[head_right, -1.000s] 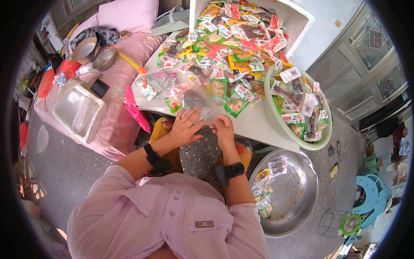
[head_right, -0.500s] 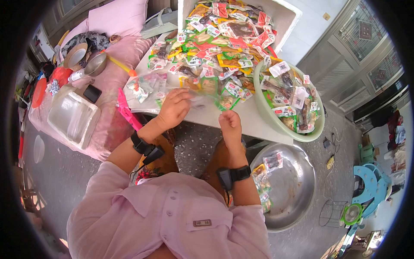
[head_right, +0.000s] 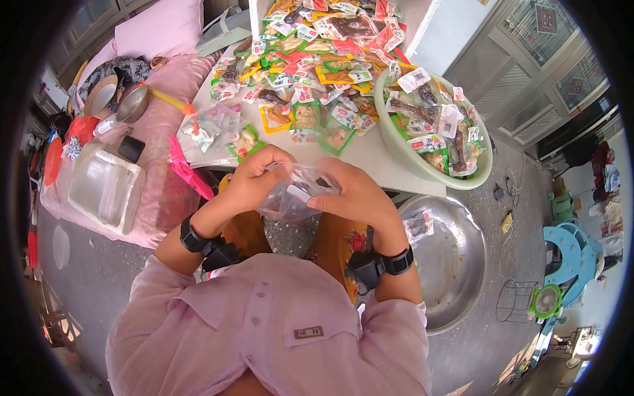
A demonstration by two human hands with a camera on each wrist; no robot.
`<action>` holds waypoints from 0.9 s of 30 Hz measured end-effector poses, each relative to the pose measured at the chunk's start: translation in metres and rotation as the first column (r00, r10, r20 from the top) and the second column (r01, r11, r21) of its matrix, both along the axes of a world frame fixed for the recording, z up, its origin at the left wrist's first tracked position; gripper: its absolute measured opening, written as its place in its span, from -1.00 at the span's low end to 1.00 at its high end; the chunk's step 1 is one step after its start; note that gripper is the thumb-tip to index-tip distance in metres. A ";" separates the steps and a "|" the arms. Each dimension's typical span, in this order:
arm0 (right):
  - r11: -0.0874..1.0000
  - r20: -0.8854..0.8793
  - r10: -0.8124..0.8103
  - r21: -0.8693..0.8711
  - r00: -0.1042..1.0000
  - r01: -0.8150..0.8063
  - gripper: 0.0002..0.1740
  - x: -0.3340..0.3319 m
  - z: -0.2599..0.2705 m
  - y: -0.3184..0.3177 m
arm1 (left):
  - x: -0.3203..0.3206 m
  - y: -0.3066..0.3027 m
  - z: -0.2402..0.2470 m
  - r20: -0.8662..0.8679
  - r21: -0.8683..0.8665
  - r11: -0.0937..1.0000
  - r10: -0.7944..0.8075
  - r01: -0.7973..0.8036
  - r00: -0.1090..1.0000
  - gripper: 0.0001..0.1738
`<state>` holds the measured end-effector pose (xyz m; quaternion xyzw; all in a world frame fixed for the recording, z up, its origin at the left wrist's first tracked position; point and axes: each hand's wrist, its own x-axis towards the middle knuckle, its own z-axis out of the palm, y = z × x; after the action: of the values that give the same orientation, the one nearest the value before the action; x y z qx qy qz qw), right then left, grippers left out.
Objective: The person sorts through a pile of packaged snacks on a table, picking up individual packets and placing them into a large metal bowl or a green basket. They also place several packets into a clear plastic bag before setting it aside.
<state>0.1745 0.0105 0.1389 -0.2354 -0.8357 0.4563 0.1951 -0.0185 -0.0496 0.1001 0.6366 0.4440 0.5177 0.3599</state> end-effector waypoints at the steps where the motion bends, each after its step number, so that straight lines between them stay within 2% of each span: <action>1: 0.999 0.059 -0.009 0.037 0.998 0.007 -0.54 -0.003 0.003 -0.005 | 0.004 -0.003 -0.001 -0.021 0.001 1.000 0.029 -0.029 0.999 -0.93; 3: 0.995 0.183 -0.039 0.100 0.982 0.021 -0.64 -0.008 0.000 -0.017 | 0.010 -0.008 -0.005 -0.042 0.038 0.997 0.067 -0.065 0.997 -0.93; 4: 0.977 0.131 -0.048 0.212 0.990 0.019 -0.81 -0.010 -0.008 -0.022 | 0.014 -0.009 -0.009 -0.052 0.058 0.995 0.080 -0.077 0.995 -0.93; 7: 0.907 -0.056 -0.145 0.392 0.988 0.155 -0.85 -0.013 -0.041 -0.036 | 0.019 -0.011 -0.024 -0.096 0.113 0.993 0.054 -0.043 0.994 -0.90; 8: 0.903 -0.012 -0.169 0.400 0.986 0.159 -0.84 -0.010 -0.042 -0.040 | 0.018 -0.014 -0.027 -0.125 0.077 0.997 0.009 0.001 0.992 -0.88; 11: 0.916 -0.009 -0.196 0.354 0.981 0.187 -0.86 0.007 -0.058 -0.036 | 0.021 -0.019 -0.023 -0.203 0.081 0.996 -0.018 0.036 0.979 -0.86; 12: 0.921 -0.055 -0.252 0.292 0.966 0.257 -0.87 0.017 -0.060 -0.035 | 0.018 -0.019 -0.026 -0.027 -0.009 0.997 -0.080 0.080 0.996 -0.80; 13: 0.919 -0.096 -0.308 0.225 0.946 0.322 -0.88 0.032 -0.062 -0.034 | 0.015 -0.020 -0.022 -0.123 0.033 0.999 -0.031 0.035 0.992 -0.74; 14: 0.911 -0.136 -0.362 0.160 0.922 0.381 -0.88 0.049 -0.062 -0.033 | 0.011 -0.017 -0.028 -0.043 0.020 1.000 -0.005 0.006 0.999 -0.73; 16: 0.856 -0.074 -0.517 -0.019 0.853 0.517 -0.89 0.091 -0.060 -0.031 | -0.003 -0.016 -0.043 0.049 -0.072 0.997 0.026 -0.023 0.998 -0.71; 17: 0.794 -0.099 -0.607 -0.066 0.788 0.604 -0.90 0.117 -0.073 -0.026 | -0.012 -0.015 -0.050 0.059 -0.145 0.989 0.029 -0.020 0.998 -0.69; 19: 0.639 -0.078 -0.767 -0.171 0.636 0.750 -0.88 0.166 -0.086 -0.023 | -0.031 -0.014 -0.077 -0.066 -0.214 0.975 0.046 -0.059 0.997 -0.77; 22: 0.415 -0.008 -0.908 -0.146 0.419 0.898 -0.84 0.240 -0.119 -0.021 | -0.054 -0.016 -0.106 -0.268 -0.293 0.949 0.033 -0.114 0.963 -0.88; 24: 0.297 0.045 -0.955 0.146 0.293 0.944 -0.83 0.289 -0.159 -0.024 | -0.062 -0.022 -0.126 -0.312 -0.262 0.945 0.107 -0.194 0.944 -0.88; 27: 0.115 0.051 -0.993 0.485 0.103 0.867 -0.80 0.337 -0.223 -0.043 | -0.072 -0.030 -0.144 -0.456 -0.126 0.951 0.198 -0.283 0.868 -0.87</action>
<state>0.5119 -0.0330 -0.0844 -0.7596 -0.5667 0.0188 0.3187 -0.0906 -0.0798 -0.0441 0.6389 0.6365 0.3581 0.2417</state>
